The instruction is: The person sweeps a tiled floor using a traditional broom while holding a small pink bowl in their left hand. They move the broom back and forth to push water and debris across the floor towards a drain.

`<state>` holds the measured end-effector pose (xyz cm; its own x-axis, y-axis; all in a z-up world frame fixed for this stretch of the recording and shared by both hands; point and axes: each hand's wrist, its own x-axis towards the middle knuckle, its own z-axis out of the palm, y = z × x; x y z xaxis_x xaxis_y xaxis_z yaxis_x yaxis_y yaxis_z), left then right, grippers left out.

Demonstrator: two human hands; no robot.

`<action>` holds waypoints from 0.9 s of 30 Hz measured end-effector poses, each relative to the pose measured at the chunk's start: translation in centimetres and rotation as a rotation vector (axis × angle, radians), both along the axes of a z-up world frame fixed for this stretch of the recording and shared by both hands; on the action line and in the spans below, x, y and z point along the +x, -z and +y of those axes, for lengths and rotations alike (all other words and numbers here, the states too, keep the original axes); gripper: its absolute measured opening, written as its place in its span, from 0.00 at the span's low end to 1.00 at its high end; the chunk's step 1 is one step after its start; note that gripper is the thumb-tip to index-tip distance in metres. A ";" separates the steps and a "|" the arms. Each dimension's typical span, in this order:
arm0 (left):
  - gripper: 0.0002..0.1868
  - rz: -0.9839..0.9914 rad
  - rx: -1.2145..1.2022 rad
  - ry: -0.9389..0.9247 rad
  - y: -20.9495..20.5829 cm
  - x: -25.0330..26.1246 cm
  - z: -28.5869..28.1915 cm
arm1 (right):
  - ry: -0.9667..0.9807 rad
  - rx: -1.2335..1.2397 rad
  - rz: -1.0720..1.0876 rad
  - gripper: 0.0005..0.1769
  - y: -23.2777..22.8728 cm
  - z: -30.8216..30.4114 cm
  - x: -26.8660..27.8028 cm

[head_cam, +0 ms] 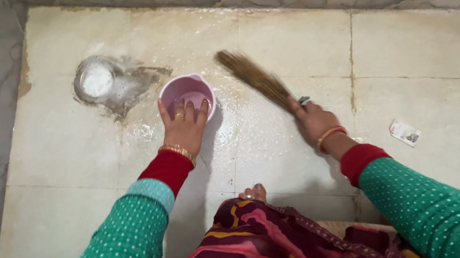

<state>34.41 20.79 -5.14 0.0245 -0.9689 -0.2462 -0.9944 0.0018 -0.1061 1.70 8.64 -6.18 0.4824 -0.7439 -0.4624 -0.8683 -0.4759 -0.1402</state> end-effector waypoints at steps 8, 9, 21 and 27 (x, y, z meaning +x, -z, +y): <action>0.48 -0.001 -0.023 -0.014 -0.6 -1.1 3.8 | 0.687 -0.162 0.035 0.41 0.0 -0.9 -8.0; 0.50 0.001 0.038 -0.032 -1.1 -1.2 3.5 | 0.717 -0.169 -0.008 0.41 0.6 -0.6 -7.0; 0.51 -0.025 0.224 -0.075 -3.1 -1.4 2.3 | -0.100 0.020 -0.023 0.38 1.0 0.9 2.2; 0.54 -0.045 0.262 -0.060 -4.0 -1.7 2.0 | 0.636 -0.113 0.056 0.32 2.5 -2.3 -10.3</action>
